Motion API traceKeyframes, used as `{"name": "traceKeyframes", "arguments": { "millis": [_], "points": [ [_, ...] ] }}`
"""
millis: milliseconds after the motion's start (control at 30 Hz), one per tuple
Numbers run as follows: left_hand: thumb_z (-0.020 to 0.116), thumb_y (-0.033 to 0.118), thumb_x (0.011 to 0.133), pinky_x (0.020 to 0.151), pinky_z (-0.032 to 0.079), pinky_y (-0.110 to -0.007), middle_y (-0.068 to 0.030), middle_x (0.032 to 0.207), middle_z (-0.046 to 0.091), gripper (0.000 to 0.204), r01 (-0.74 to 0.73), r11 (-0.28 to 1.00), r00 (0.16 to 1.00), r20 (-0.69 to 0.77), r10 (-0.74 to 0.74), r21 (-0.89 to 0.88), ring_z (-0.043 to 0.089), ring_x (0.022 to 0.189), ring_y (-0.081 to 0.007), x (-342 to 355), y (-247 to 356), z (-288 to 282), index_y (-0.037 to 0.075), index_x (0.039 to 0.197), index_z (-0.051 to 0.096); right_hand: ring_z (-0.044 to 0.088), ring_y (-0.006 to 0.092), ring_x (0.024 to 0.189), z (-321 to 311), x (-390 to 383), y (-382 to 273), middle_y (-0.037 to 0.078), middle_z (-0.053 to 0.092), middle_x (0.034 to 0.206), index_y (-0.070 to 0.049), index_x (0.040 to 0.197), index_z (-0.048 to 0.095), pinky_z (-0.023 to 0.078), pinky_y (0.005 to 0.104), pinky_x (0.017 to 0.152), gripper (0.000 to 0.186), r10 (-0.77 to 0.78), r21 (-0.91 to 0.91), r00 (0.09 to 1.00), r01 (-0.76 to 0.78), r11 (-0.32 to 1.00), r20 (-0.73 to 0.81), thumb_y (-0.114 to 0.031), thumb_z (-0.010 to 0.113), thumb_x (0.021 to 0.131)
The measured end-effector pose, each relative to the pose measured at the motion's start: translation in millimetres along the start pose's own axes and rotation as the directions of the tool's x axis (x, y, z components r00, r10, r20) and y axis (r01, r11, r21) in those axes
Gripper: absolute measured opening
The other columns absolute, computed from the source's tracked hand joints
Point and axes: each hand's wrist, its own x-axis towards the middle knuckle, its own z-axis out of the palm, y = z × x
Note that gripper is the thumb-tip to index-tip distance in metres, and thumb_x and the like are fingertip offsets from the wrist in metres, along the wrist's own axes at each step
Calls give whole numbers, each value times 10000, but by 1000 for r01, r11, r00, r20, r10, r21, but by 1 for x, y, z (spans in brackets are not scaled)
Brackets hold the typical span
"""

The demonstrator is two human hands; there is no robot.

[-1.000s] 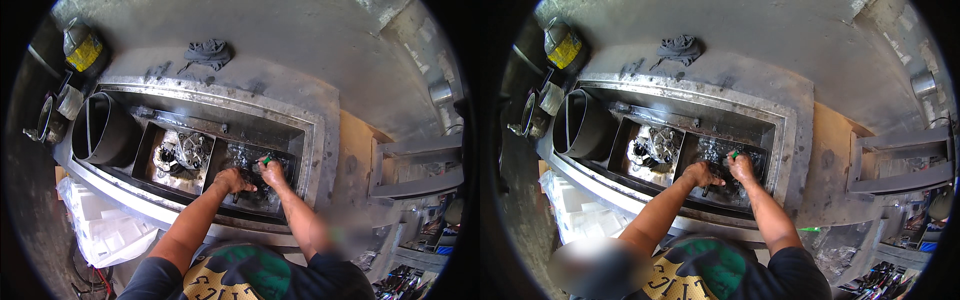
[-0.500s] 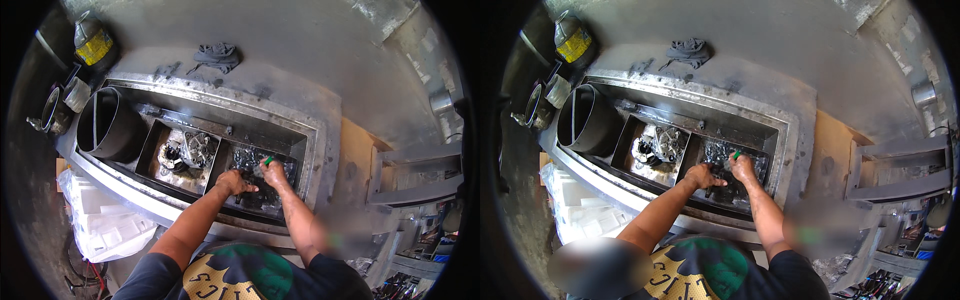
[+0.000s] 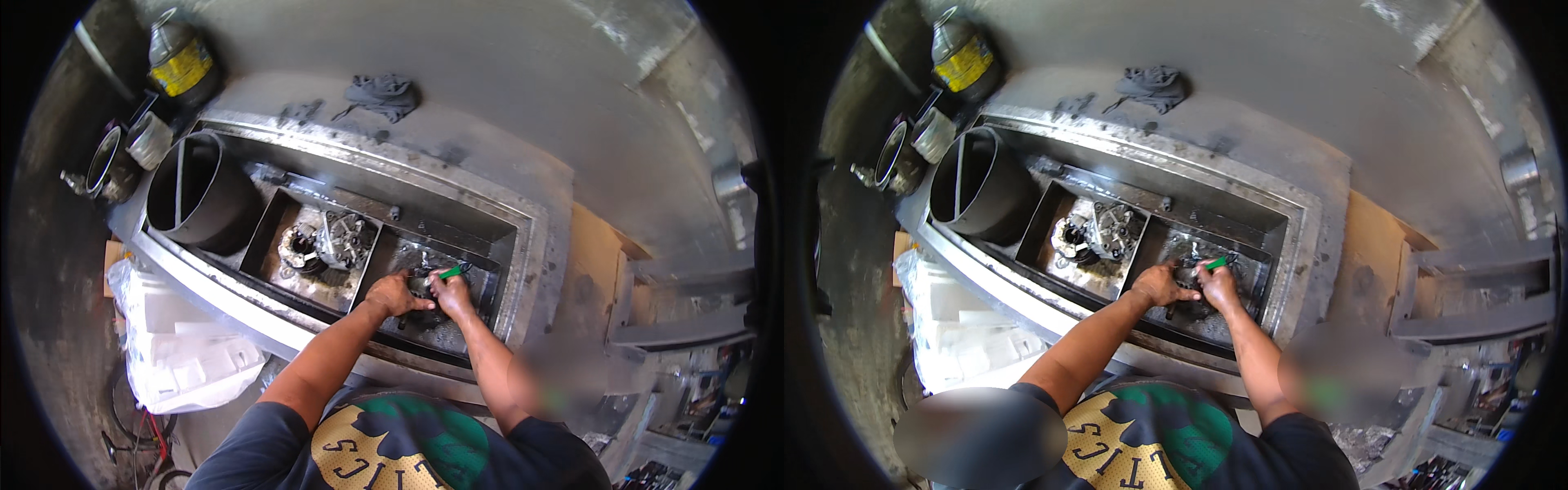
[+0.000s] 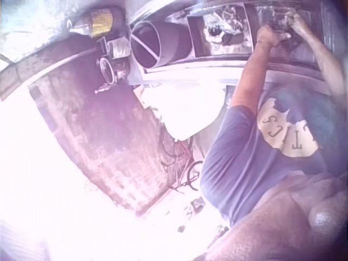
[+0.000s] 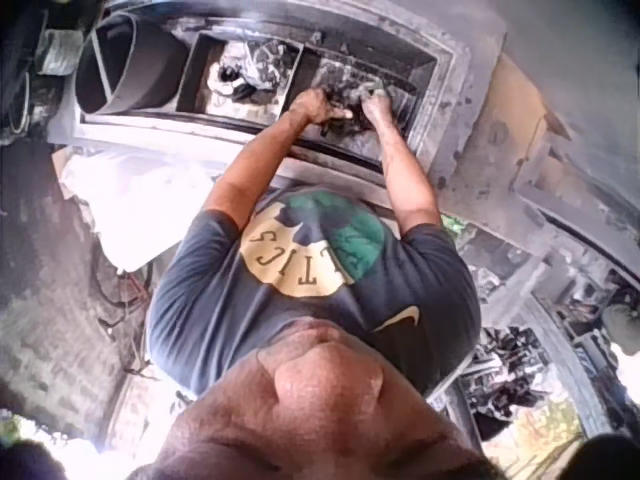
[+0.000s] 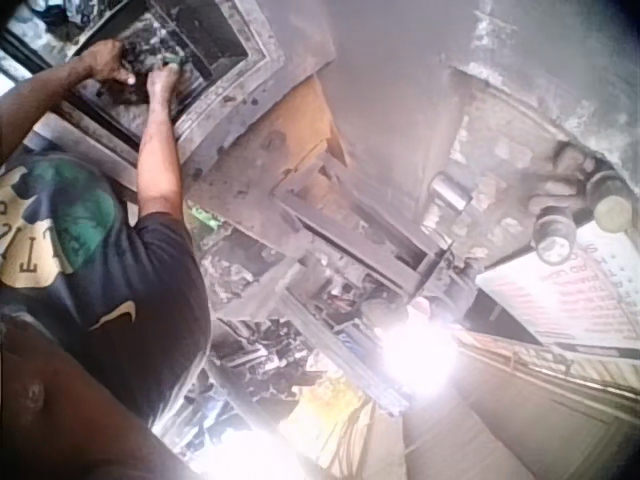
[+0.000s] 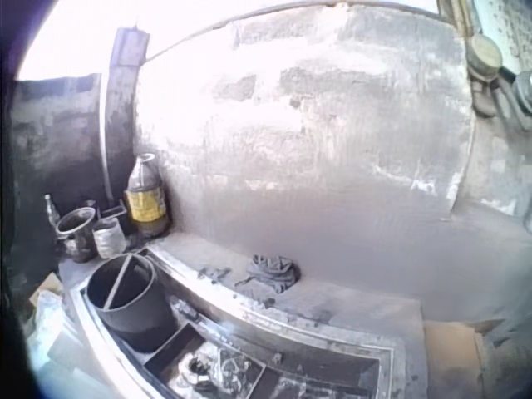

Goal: The person scrubs several greasy mechanical parts in a metal sink using a green brush and liquid. They rinse the parts, place them in a tray, and continue scrubbing additional components one at a time.

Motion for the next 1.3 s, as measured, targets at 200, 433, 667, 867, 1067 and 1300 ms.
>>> {"name": "traceKeyframes", "arguments": {
  "millis": [200, 433, 667, 867, 1067, 1300],
  "points": [
    [791, 630, 845, 1115, 488, -402, -292, 1370, 644, 918, -86, 948, 965, -262, 3, -305, 625, 1309, -380, 13, -44, 0, -47, 1424, 568, 661, 147, 780, -22, 39, 10, 98, 690, 896, -36, 1143, 701, 590, 350, 756, 162, 310, 349, 861, -458, 817, 403, -79, 672, 989],
    [732, 407, 986, 659, 511, -438, -195, 689, 680, 484, -136, 934, 859, -509, -55, -331, 648, 633, -286, -6, -22, -6, -30, 787, 674, 672, 428, 1186, -16, 14, 69, 288, 706, 1220, -9, 1234, 706, 541, 442, 1025, 405, 374, -527, 913, -402, 749, -165, -218, 721, 888],
    [784, 367, 965, 749, 543, -320, -134, 1109, 714, 791, -275, 572, 947, -322, 21, -773, 655, 871, -178, 14, 2, 43, -32, 1531, 402, 688, 306, 994, -30, 0, -19, 160, 716, 1012, 0, 1182, 642, 596, 476, 833, 417, 390, 970, 888, -229, -84, 244, -397, 555, 1091],
    [707, 304, 1030, 1035, 506, -382, -157, 1336, 675, 713, -203, 468, 957, -276, -92, -860, 639, 1200, -258, 17, 85, 80, -90, 1528, 384, 613, 391, 1221, -33, -16, -74, 238, 688, 1253, 25, 1303, 581, 482, 538, 1078, 986, 356, 975, 917, -119, -188, 180, -867, 431, 911],
    [619, 430, 1048, 864, 575, -422, -265, 1128, 749, 564, -87, 495, 960, -206, -191, -865, 746, 1023, -344, 67, 36, 38, -116, 1171, 684, 493, 345, 1385, -17, -51, -150, 230, 494, 1487, 12, 1621, 187, 296, 441, 1253, 1335, 173, 930, 977, -55, -364, 126, -948, 536, 763],
    [625, 353, 1073, 882, 585, -372, -202, 1138, 771, 482, 105, 839, 981, -81, -174, -534, 742, 1005, -262, 35, 75, -1, -109, 1197, 687, 483, 316, 1394, -14, -43, -153, 235, 355, 1637, -9, 1662, 103, 312, 482, 1240, 1305, 332, 942, 942, 71, -328, 45, -926, 488, 818]
  ]
}}
